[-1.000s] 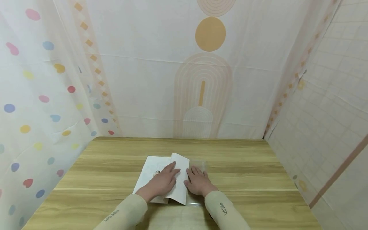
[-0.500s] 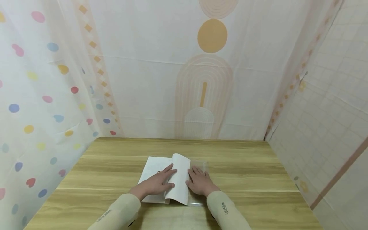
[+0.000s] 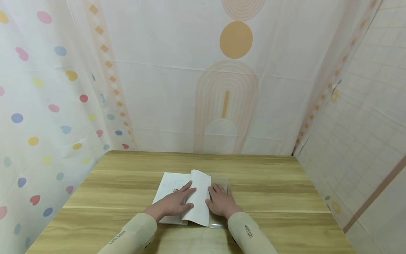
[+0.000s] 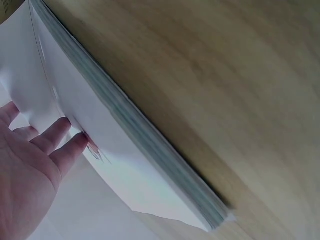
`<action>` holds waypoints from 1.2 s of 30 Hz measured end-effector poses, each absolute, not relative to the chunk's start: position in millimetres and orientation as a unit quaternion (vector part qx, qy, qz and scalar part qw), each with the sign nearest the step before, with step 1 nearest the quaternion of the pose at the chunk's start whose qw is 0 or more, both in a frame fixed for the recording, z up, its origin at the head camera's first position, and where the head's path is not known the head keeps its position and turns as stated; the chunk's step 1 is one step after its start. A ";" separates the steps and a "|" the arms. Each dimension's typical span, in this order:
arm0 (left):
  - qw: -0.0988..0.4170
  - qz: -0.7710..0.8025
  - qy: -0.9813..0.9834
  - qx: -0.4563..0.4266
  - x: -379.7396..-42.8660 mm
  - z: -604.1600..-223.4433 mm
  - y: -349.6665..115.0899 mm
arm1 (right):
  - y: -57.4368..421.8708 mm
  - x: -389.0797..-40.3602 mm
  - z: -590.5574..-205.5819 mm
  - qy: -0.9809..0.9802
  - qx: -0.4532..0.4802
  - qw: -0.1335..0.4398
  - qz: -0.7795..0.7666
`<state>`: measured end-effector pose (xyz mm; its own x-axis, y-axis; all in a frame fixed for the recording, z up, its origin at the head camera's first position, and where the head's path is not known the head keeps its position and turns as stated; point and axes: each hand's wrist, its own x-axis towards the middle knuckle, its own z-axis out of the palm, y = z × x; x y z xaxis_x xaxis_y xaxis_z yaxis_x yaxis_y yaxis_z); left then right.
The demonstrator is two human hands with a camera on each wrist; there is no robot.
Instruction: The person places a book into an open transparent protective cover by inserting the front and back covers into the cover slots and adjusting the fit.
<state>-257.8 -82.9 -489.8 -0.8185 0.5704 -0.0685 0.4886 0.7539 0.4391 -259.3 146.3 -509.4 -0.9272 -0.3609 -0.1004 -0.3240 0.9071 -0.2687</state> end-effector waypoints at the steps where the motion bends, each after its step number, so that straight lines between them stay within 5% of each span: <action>1: 0.097 0.201 0.932 0.285 -257.9 -489.9 -82.1 | 145.9 -259.2 -509.4 0.975 -0.175 0.070 -0.120; 23: 0.066 0.124 0.954 0.264 -249.9 -488.0 -65.0 | 143.6 -257.7 -507.5 0.973 -0.189 0.023 -0.133; 36: 0.056 0.216 0.934 0.280 -256.7 -492.9 -79.4 | 144.6 -258.9 -507.4 0.967 -0.186 0.036 -0.172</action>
<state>-256.7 -79.4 -492.9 -0.8370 0.5469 0.0159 0.4982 0.7497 0.4356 -258.9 144.6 -507.4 -0.9282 -0.3719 -0.0053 -0.3472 0.8715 -0.3464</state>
